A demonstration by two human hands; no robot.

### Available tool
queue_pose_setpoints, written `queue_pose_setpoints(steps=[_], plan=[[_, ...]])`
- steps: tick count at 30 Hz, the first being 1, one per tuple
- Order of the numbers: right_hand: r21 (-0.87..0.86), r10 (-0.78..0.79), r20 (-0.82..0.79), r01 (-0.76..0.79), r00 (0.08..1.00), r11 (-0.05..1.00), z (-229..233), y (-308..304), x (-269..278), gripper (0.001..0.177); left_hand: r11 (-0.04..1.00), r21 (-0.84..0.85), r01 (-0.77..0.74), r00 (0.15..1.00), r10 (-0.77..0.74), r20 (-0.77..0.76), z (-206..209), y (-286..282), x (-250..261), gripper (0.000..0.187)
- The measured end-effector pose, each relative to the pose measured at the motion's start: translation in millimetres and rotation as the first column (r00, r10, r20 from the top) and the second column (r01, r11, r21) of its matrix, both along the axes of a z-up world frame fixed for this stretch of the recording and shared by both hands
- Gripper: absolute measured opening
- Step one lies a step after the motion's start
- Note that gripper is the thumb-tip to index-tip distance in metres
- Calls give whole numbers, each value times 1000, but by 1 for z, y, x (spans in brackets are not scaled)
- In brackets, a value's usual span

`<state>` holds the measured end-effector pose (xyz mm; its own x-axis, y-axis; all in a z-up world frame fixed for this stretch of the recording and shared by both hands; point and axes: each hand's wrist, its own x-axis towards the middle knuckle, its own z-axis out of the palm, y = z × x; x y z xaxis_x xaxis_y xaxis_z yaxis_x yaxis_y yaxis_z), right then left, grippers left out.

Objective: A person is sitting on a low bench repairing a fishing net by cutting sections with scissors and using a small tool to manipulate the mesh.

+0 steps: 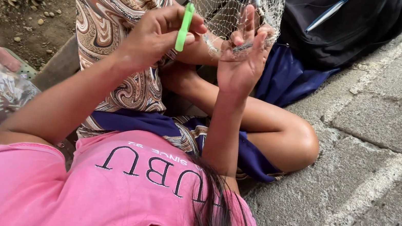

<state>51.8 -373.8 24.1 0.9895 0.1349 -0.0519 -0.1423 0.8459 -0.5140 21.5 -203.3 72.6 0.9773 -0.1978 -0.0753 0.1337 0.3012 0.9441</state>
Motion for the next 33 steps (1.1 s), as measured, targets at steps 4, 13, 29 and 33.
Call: queue_pose_setpoints(steps=[4, 13, 29, 33], plan=[[159, 110, -160, -84, 981, 984, -10, -21, 7, 19, 933, -340, -119, 968, 33, -248, -45, -26, -15, 24], [559, 400, 106, -387, 910, 733, 17, -17, 5, 24, 635, -559, -534, 713, -18, -701, -79, -51, 19, 26], [414, 213, -107, -151, 971, 897, -13, 9, -5, 14, 650, -619, -441, 895, 267, -357, -27, 68, -41, 32], [387, 216, -128, -152, 968, 910, -14, 19, -4, 17, 673, -581, -458, 885, 279, -373, -32, 74, -53, 35]])
